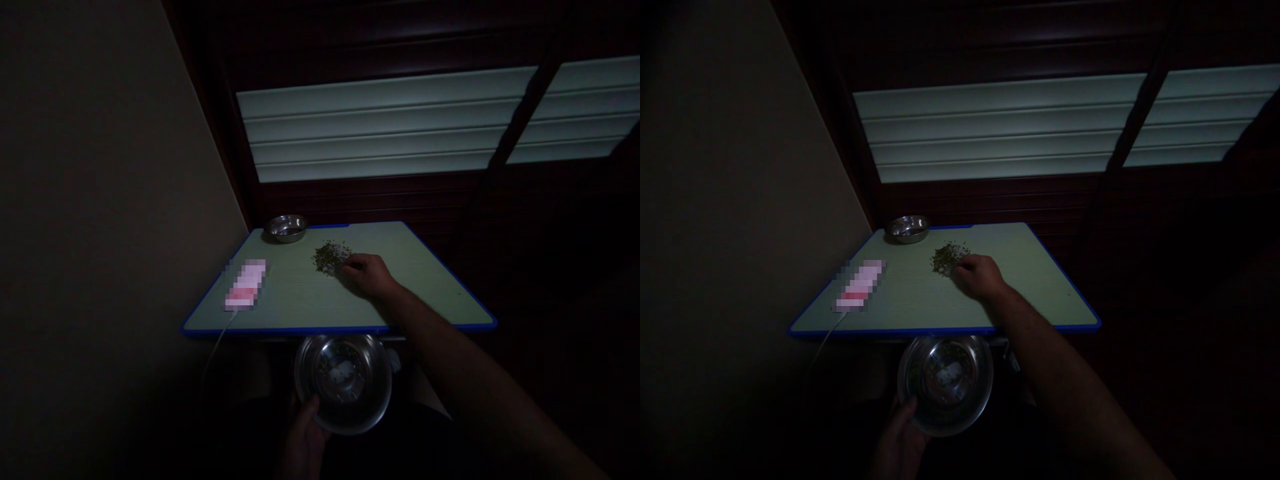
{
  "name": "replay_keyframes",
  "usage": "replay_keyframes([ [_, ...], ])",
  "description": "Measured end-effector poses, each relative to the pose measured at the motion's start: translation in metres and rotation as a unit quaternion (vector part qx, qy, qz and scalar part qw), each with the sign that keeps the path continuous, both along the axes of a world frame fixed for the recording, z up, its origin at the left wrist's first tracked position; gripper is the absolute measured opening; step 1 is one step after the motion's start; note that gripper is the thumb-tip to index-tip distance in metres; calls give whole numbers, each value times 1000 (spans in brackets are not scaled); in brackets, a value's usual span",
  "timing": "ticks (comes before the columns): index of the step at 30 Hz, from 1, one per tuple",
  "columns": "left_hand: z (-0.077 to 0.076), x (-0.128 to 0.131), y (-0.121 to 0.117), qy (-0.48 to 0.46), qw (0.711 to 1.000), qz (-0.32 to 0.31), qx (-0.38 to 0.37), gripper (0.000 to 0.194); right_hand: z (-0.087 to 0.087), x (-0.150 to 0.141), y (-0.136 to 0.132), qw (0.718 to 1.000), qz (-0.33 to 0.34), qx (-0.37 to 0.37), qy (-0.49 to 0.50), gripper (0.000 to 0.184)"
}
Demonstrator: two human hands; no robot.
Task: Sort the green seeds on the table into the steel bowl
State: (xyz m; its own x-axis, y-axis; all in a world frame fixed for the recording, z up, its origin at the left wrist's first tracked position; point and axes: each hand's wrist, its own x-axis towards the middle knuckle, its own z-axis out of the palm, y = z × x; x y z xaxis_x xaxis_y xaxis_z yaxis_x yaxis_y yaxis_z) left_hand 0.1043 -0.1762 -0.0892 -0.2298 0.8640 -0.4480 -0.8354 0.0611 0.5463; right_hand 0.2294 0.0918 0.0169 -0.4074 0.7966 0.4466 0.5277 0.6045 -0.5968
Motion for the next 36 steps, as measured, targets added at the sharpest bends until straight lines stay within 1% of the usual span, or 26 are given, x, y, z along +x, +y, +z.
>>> replay_keyframes([
  [3, -1, 0, 0, -9, 1000, 12, -1, 77, 1, 0, 0, 1000, -8, -4, 14, 18],
  [7, 2, 1, 1, -20, 1000, 8, -5, 82, 0, -1, 0, 1000, -13, -17, 18, 18],
  [10, 4, 2, 1, -14, 1000, 7, -2, 79, -1, -1, 0, 1000, -19, -20, 1, 18],
  [15, 4, 1, 1, -1, 1000, 0, 2, 76, 0, 0, 0, 999, -49, -13, -8, 19],
  [23, -2, 0, 1, 8, 1000, -4, 6, 70, 2, 0, 0, 997, -72, 10, -29, 19],
  [28, -4, -1, 1, 8, 1000, 4, 2, 71, 1, 0, 0, 997, -68, 10, -30, 19],
  [31, -1, -1, 0, 0, 1000, -3, -2, 73, 0, -1, 1, 997, -65, 4, -35, 18],
  [36, 2, -1, 0, -5, 1000, -2, 3, 75, -1, 0, 2, 998, -41, 13, -36, 18],
])
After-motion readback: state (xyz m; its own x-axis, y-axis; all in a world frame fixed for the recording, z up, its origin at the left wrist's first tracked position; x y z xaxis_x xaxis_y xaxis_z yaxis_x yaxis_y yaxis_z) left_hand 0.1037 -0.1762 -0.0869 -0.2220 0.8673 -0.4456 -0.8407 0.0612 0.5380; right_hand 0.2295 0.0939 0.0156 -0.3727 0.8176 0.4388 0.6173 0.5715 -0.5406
